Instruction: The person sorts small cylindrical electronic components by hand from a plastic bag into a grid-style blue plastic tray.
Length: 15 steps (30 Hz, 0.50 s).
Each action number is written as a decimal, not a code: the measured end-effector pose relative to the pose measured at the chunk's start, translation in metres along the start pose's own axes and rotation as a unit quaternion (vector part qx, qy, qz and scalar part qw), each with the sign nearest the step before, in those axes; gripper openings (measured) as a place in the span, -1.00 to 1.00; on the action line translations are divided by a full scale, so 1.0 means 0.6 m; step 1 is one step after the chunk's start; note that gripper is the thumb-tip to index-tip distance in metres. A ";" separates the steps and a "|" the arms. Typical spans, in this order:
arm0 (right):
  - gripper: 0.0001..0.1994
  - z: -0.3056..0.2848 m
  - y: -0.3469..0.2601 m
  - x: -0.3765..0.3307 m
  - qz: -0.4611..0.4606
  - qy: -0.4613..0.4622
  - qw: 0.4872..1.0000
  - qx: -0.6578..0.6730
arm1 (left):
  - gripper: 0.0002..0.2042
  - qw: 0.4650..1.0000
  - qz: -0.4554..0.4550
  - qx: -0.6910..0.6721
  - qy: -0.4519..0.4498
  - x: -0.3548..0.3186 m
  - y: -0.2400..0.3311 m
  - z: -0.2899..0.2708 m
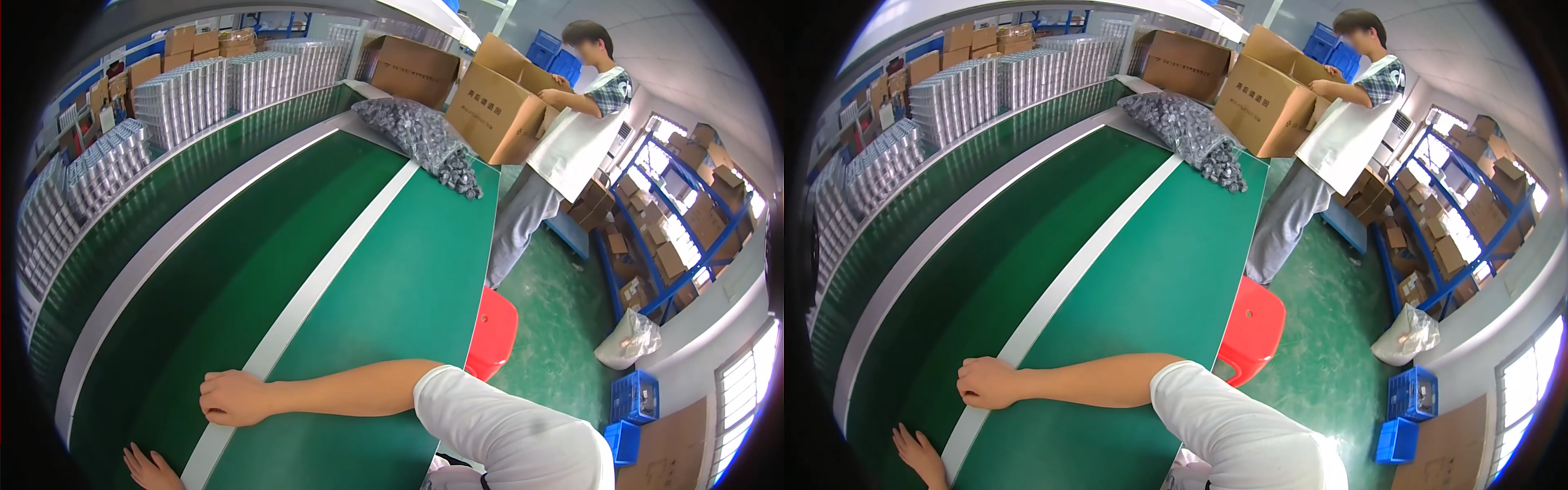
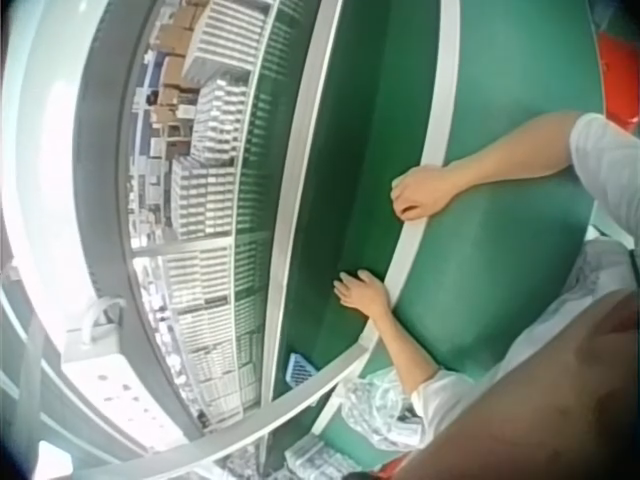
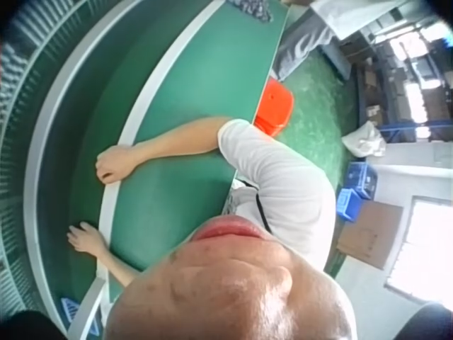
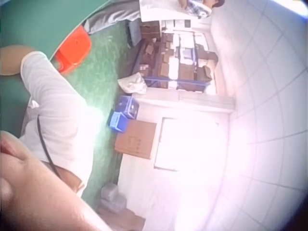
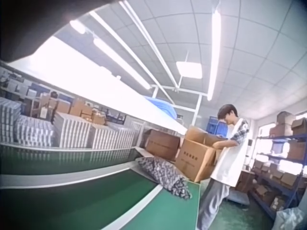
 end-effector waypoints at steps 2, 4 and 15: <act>-0.81 0.001 0.002 0.001 0.001 -0.001 1.000 0.003 | -0.51 1.000 0.001 -0.005 0.004 0.001 0.000 -0.001; -0.81 0.001 0.002 0.002 0.002 -0.002 1.000 0.005 | -0.51 1.000 0.005 -0.004 -0.002 0.004 -0.005 0.005; -0.82 0.002 0.005 0.003 0.013 -0.006 1.000 0.011 | -0.43 0.998 0.030 -0.043 0.023 -0.021 0.041 -0.068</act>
Point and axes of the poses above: each hand's wrist, its own x-axis towards the middle knuckle, its own z-axis out of the palm, y = z × x, the point moved 6 cm from there along x, towards the middle knuckle, and after that the axes turned 3 degrees about -z, right-handed, at the moved point
